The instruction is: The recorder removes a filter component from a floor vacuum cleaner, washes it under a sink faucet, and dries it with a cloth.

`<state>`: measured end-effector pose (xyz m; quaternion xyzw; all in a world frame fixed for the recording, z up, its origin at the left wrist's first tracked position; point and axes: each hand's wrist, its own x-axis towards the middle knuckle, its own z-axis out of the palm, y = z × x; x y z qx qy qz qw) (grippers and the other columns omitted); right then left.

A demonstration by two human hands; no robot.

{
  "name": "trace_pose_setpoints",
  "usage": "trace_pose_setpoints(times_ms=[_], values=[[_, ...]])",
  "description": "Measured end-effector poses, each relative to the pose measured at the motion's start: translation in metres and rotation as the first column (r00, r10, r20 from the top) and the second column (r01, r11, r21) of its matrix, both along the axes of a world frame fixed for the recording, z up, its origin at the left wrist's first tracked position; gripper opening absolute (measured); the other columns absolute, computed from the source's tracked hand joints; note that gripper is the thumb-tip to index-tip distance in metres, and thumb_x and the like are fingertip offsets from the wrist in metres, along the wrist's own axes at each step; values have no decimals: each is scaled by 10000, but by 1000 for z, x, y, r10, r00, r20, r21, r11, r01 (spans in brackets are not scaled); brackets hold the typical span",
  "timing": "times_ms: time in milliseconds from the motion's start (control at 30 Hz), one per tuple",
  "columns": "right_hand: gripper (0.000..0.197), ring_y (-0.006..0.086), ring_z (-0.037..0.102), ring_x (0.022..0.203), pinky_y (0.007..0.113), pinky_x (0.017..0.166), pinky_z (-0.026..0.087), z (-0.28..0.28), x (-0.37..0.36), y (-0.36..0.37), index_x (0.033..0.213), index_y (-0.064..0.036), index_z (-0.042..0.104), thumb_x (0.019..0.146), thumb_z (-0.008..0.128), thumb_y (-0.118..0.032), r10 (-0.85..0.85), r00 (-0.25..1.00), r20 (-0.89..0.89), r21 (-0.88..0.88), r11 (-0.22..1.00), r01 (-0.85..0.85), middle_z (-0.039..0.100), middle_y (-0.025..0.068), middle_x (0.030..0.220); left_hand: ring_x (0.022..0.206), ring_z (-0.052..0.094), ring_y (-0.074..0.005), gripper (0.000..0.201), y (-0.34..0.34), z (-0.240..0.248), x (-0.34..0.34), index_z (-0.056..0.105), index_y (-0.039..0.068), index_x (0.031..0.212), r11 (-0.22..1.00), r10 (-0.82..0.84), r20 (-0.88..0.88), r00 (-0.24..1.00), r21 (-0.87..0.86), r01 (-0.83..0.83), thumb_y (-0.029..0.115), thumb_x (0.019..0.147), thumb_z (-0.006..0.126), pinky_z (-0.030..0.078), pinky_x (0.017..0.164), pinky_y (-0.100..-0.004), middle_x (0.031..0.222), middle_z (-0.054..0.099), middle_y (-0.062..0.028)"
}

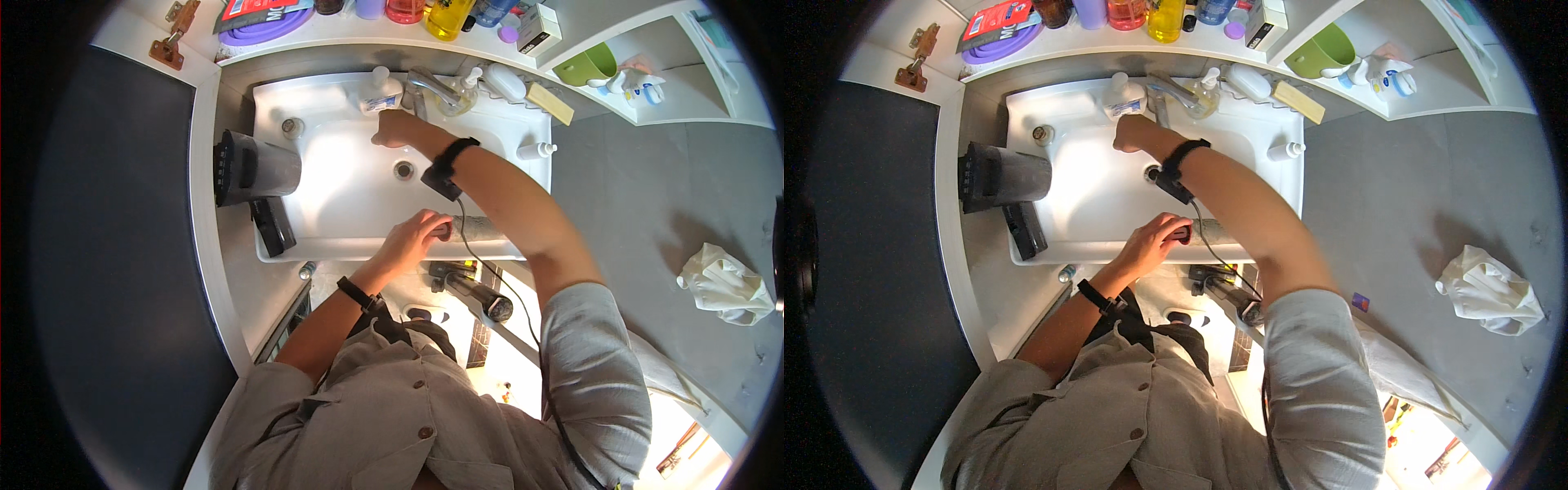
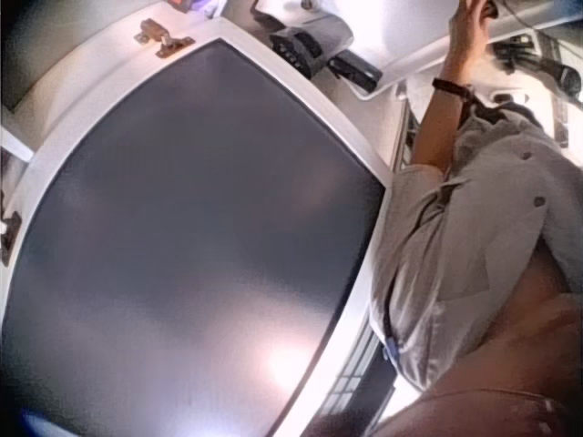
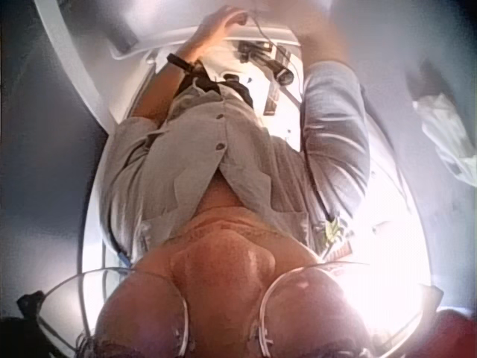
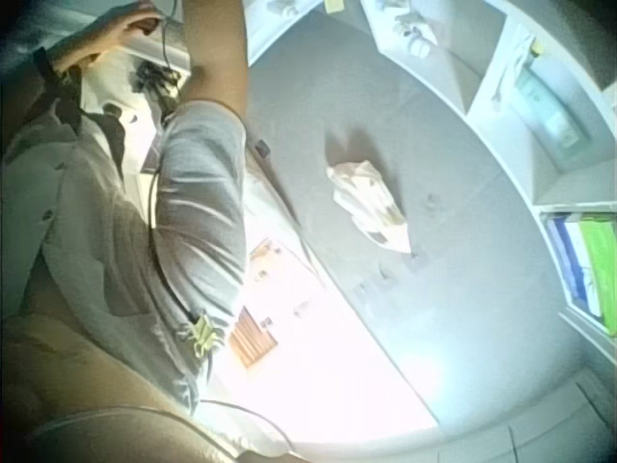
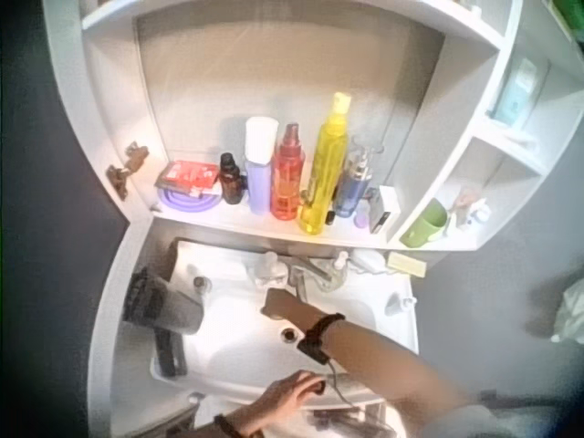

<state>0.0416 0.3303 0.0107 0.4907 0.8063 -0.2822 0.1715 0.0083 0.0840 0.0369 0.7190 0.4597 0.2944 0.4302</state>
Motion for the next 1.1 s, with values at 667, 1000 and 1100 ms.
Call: trace_pose_setpoints(times_ms=[667,1000,1100], values=[[384,344,572,1091,446,895,504,63,184,23,1205,-39,591,838,648,-140,-261,964,-58,810,552,198,617,178,1126,886,604,-454,358,21,-11,-60,535,-20,1304,971,226,-273,935,-17,-240,65,957,543,503,775,-508,962,623,-243],[610,414,576,1092,449,975,467,90,171,-32,1261,-7,562,727,746,-238,-452,879,-154,606,659,445,625,248,1150,960,624,-419,420,18,6,-79,502,1,1376,951,308,-357,882,81,-299,73,964,547,529,826,-484,1064,619,-212],[935,422,549,1207,476,1060,408,85,159,-57,1492,-37,380,714,794,-348,-306,940,-150,126,937,326,597,301,1242,965,626,-414,405,19,15,-81,527,12,1360,948,316,-358,879,78,-309,70,960,555,529,830,-485,1077,622,-212]])
